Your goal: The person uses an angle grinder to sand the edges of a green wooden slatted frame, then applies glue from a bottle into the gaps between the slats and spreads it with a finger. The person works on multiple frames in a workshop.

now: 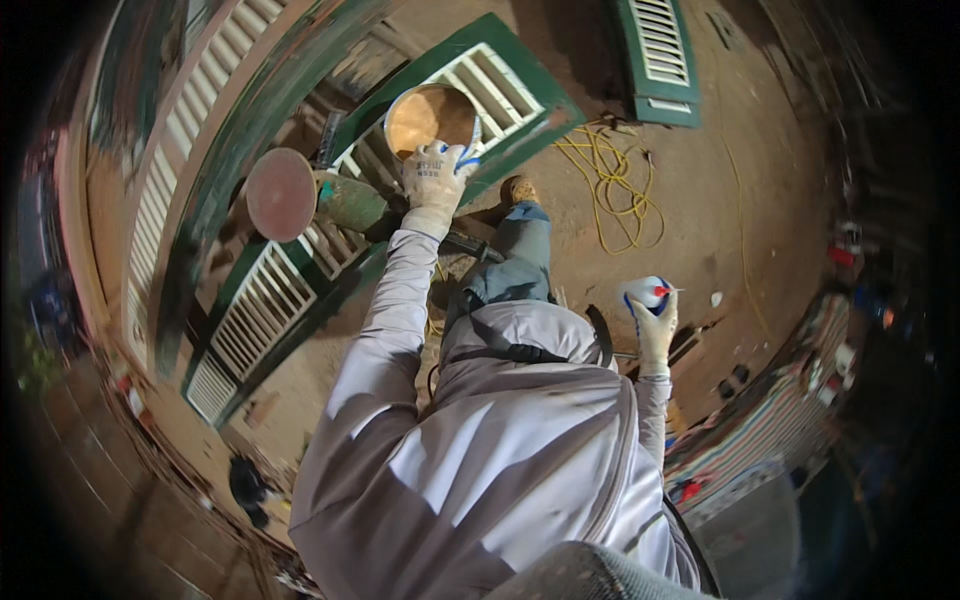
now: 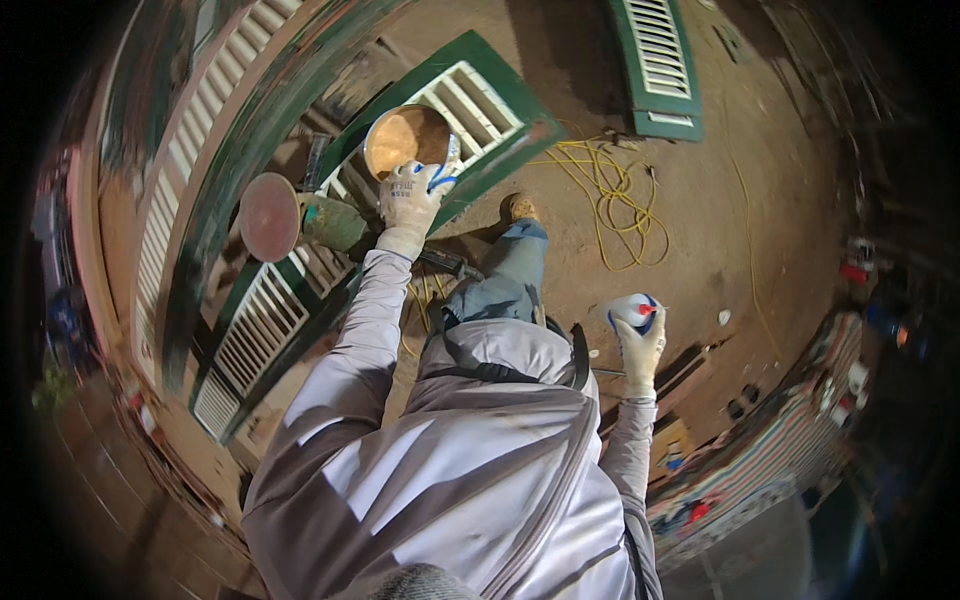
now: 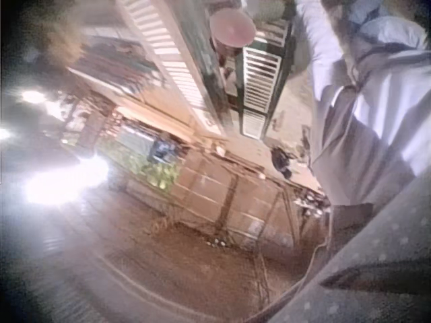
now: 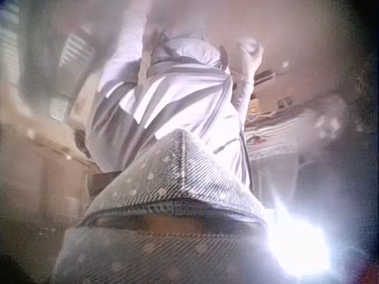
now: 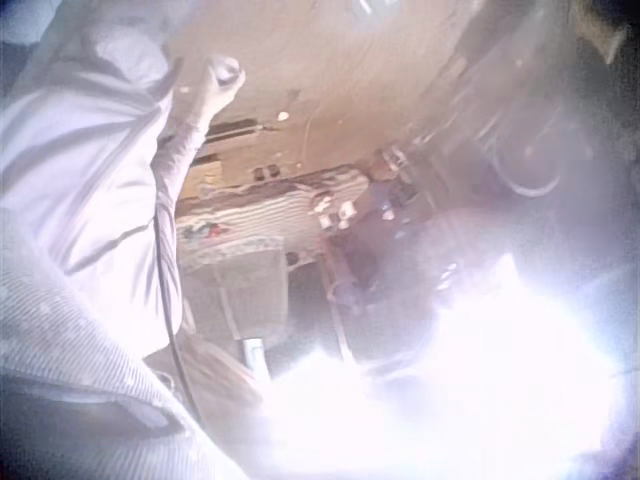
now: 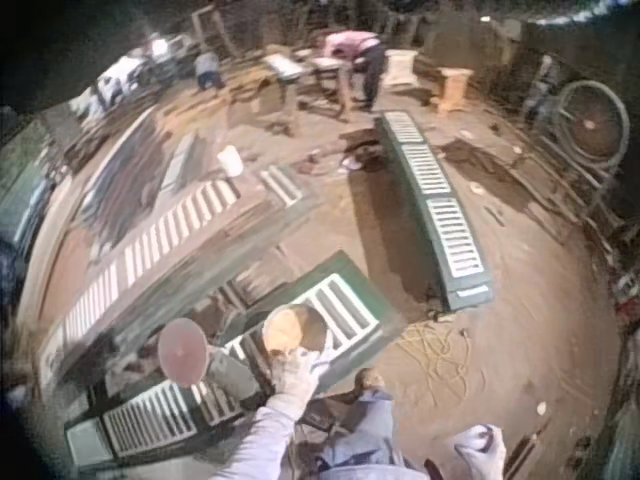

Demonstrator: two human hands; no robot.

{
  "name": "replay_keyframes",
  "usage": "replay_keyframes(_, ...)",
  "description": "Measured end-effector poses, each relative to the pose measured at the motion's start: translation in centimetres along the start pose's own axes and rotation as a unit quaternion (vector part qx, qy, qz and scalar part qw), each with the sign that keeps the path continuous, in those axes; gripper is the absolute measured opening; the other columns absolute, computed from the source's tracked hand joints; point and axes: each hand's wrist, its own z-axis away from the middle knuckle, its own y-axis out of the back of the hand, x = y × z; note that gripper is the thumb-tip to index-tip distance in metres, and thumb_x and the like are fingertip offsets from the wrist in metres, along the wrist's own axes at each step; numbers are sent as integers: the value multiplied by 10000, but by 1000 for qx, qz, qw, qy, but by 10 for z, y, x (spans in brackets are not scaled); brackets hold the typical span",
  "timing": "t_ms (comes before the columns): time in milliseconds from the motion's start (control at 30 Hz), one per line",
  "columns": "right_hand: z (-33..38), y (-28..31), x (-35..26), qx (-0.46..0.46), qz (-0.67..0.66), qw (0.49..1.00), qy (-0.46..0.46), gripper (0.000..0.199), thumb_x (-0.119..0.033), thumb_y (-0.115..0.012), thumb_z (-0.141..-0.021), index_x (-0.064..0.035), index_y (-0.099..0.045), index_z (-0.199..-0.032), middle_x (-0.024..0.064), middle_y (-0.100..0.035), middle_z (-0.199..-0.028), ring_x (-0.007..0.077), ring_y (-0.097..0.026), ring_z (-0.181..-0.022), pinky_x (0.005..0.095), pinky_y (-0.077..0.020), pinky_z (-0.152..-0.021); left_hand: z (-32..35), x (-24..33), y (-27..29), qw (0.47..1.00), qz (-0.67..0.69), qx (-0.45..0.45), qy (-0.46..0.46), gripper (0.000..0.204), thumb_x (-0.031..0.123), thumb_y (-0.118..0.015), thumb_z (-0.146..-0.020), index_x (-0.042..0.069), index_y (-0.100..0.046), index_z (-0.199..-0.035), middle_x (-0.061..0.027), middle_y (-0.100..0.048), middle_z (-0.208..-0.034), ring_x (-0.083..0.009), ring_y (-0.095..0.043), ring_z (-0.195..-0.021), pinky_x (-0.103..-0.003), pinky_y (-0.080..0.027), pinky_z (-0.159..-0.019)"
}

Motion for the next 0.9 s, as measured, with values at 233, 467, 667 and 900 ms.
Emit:
replay_keyframes(233,-122,3,-82,-59,140,984,96,550,-135,-873,-763,-40,-613,-1237,121,-719,-1027,190,-697,-896,348,-568,-799,-25,-22,20,992,10,66,109,387,475,-721,-902,184,-763,-1152,-96,-695,-1036,-324,-636,-967,-478,-519,-830)
replay_keyframes(467,-163,-42,-115,-161,189,963,104,613,-289,-911,-753,-58,-617,-1239,164,-746,-1029,258,-739,-932,374,-567,-824,-66,-14,3,991,-111,-67,43,315,364,-772,-848,245,-757,-1139,-32,-720,-1107,-279,-641,-1068,-467,-517,-851)
replay_keyframes(667,-189,-58,-125,-228,276,926,122,651,-380,-889,-754,-51,-621,-1249,192,-740,-1055,366,-724,-1005,424,-557,-864,-63,-10,3,993,-65,-42,90,176,244,-720,-814,216,-784,-975,-35,-734,-1015,-288,-652,-1018,-468,-529,-821)
replay_keyframes(900,-232,-53,-154,-250,316,910,102,532,-319,-901,-763,-26,-633,-1116,164,-747,-978,298,-747,-920,399,-565,-801,-69,77,4,983,51,163,65,285,312,-826,-767,211,-745,-1020,-10,-643,-1005,-273,-622,-957,-433,-505,-822)
